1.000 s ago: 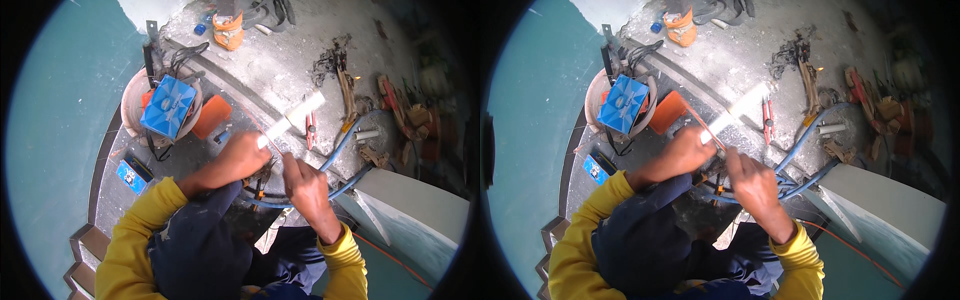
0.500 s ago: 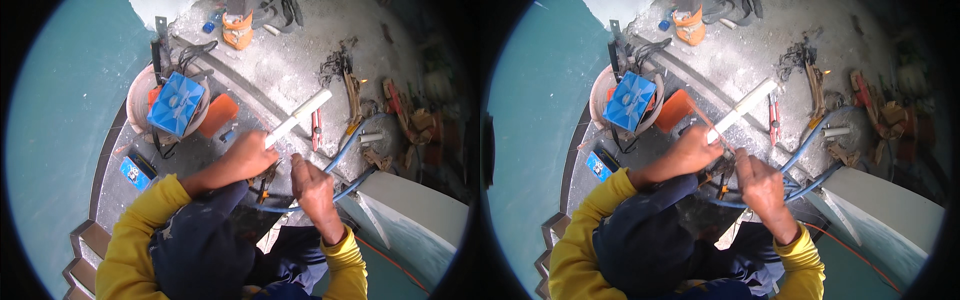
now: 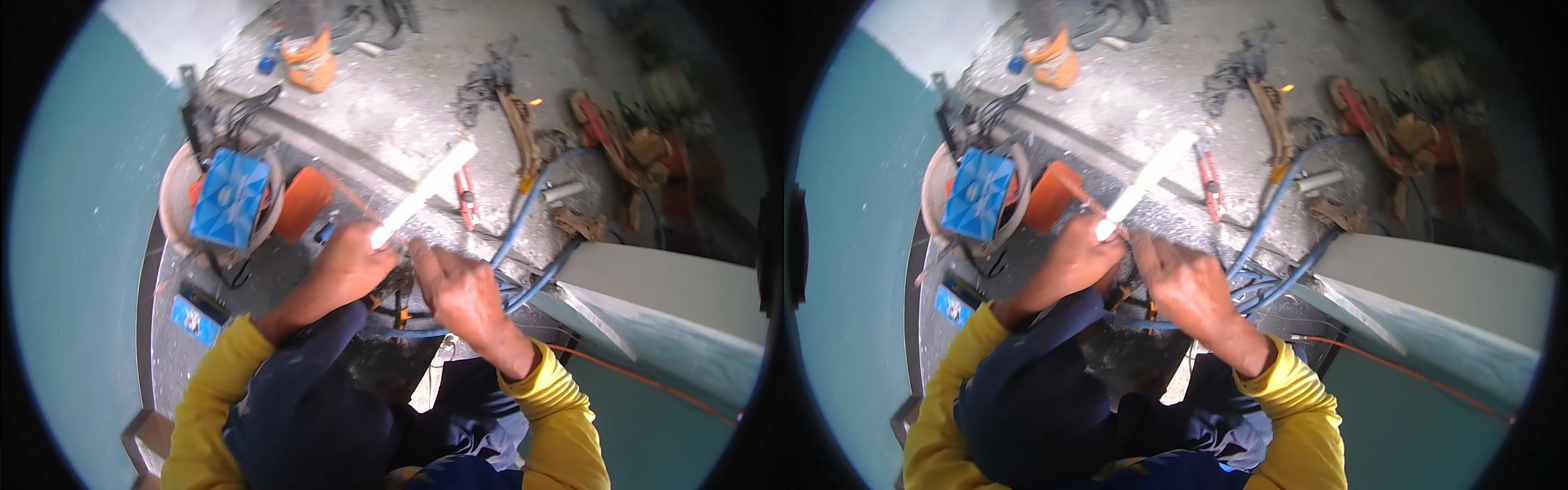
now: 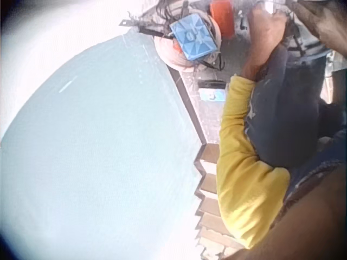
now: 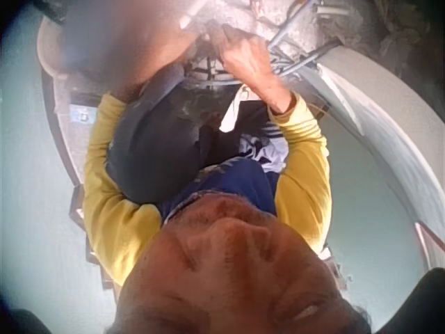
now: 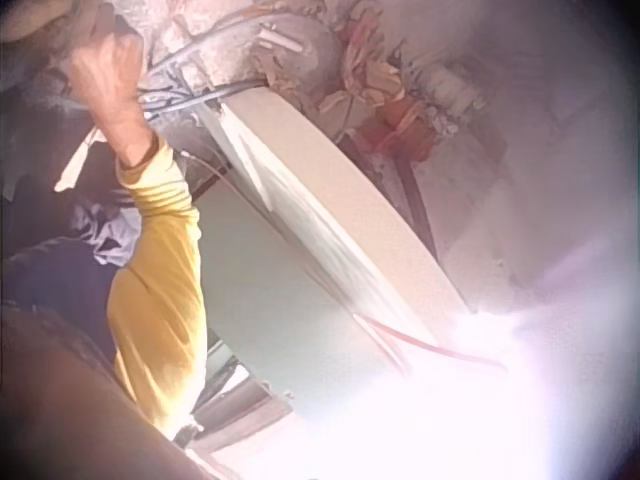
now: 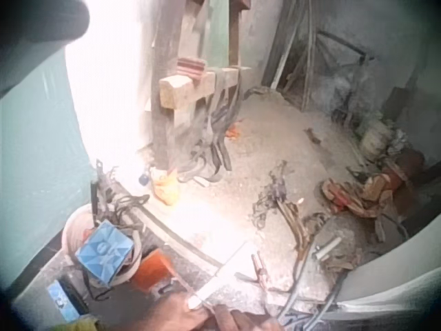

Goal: The person heats the end of a blue pipe with a burning piece of paper, then uses pliers to cut the pipe. They insert a white pipe connector into the blue pipe and use a marker to mark the connector. The person then uses a lighter to heat the connector and secures it onto the blue pipe.

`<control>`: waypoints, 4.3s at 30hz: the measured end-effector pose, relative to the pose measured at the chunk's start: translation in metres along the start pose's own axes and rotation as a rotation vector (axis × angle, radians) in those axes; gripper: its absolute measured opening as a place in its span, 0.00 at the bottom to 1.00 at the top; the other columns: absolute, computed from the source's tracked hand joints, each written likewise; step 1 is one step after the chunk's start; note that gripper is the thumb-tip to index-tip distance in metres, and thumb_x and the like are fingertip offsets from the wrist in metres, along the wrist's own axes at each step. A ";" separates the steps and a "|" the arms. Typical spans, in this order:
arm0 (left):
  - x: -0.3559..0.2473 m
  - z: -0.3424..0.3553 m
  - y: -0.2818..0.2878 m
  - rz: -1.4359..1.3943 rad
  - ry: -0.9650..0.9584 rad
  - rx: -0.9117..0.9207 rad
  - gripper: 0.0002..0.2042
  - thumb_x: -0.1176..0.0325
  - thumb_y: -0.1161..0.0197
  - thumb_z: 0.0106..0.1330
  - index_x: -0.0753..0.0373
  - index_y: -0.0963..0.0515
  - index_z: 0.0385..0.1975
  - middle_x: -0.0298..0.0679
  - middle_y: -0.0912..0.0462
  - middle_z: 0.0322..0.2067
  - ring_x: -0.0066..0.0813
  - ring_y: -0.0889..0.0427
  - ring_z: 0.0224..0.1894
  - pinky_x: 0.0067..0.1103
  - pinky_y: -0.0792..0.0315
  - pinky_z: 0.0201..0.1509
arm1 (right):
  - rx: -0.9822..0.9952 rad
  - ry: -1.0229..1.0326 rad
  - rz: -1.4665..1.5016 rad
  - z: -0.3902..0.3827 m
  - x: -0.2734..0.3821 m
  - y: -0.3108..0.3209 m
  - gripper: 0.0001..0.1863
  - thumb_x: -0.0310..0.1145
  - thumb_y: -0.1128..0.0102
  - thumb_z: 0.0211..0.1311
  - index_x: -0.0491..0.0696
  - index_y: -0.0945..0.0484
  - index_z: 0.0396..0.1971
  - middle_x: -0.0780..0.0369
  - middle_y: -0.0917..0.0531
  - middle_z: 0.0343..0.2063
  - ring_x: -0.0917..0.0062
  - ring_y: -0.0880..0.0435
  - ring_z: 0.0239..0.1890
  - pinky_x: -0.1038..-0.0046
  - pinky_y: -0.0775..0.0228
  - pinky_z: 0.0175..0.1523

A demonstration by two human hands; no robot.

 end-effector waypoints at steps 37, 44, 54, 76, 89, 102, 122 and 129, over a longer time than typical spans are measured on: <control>-0.020 -0.012 0.006 -0.020 0.088 0.003 0.10 0.68 0.33 0.63 0.70 0.21 0.34 0.56 0.20 0.24 0.45 0.18 0.25 0.36 0.26 0.33 | 0.017 0.040 0.059 0.009 0.005 -0.001 0.24 0.23 0.39 0.55 0.36 0.22 0.55 0.57 0.17 0.29 0.66 0.13 0.27 0.67 0.20 0.29; -0.023 -0.017 0.011 -0.198 0.260 0.029 0.06 0.74 0.35 0.62 0.70 0.23 0.28 0.38 0.21 0.19 0.22 0.26 0.22 0.28 0.32 0.25 | 0.041 0.001 0.025 -0.007 0.008 -0.007 0.24 0.21 0.37 0.54 0.36 0.22 0.54 0.57 0.19 0.26 0.68 0.15 0.24 0.67 0.22 0.27; 0.001 -0.015 0.036 -0.069 0.199 -0.170 0.09 0.71 0.35 0.62 0.69 0.25 0.24 0.40 0.26 0.18 0.23 0.30 0.22 0.31 0.33 0.27 | 0.018 0.015 0.034 -0.027 0.003 -0.007 0.24 0.23 0.39 0.55 0.36 0.21 0.55 0.59 0.19 0.24 0.68 0.15 0.24 0.67 0.23 0.26; -0.019 -0.022 0.027 -0.017 0.203 -0.109 0.08 0.70 0.35 0.63 0.69 0.23 0.28 0.48 0.22 0.21 0.30 0.26 0.23 0.33 0.30 0.31 | -0.005 0.021 0.070 -0.029 0.006 -0.011 0.23 0.21 0.38 0.55 0.37 0.22 0.54 0.59 0.20 0.27 0.69 0.14 0.25 0.65 0.22 0.28; -0.015 -0.009 0.050 -0.002 0.055 -0.174 0.09 0.70 0.34 0.62 0.68 0.24 0.24 0.45 0.20 0.21 0.32 0.21 0.23 0.33 0.31 0.28 | 0.055 0.025 0.048 -0.023 -0.002 -0.012 0.23 0.21 0.37 0.57 0.37 0.21 0.55 0.58 0.17 0.28 0.68 0.14 0.26 0.66 0.22 0.28; -0.007 -0.026 0.007 -0.172 0.131 0.094 0.10 0.71 0.34 0.60 0.65 0.29 0.23 0.40 0.29 0.18 0.24 0.32 0.24 0.31 0.34 0.30 | 0.006 0.127 0.136 -0.001 -0.017 -0.003 0.21 0.23 0.37 0.57 0.38 0.20 0.53 0.58 0.18 0.29 0.68 0.14 0.26 0.66 0.20 0.30; -0.007 -0.032 0.007 -0.125 0.150 0.059 0.10 0.69 0.32 0.61 0.70 0.23 0.27 0.54 0.20 0.23 0.53 0.22 0.26 0.39 0.27 0.34 | 0.005 0.008 0.182 0.012 0.006 -0.025 0.22 0.20 0.38 0.52 0.39 0.22 0.51 0.58 0.21 0.26 0.65 0.13 0.26 0.63 0.22 0.29; -0.021 -0.024 0.005 -0.050 0.144 0.135 0.09 0.69 0.31 0.61 0.69 0.22 0.31 0.53 0.19 0.24 0.49 0.18 0.27 0.37 0.25 0.35 | -0.047 -0.020 0.158 -0.009 0.002 -0.029 0.30 0.20 0.35 0.50 0.35 0.23 0.59 0.56 0.17 0.29 0.66 0.13 0.26 0.64 0.21 0.29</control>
Point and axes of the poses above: each hand's wrist, its own z-axis towards the middle knuckle, its own y-axis out of the back of the hand, x = y × z, the point moved 3 cm from there along z, towards the middle knuckle
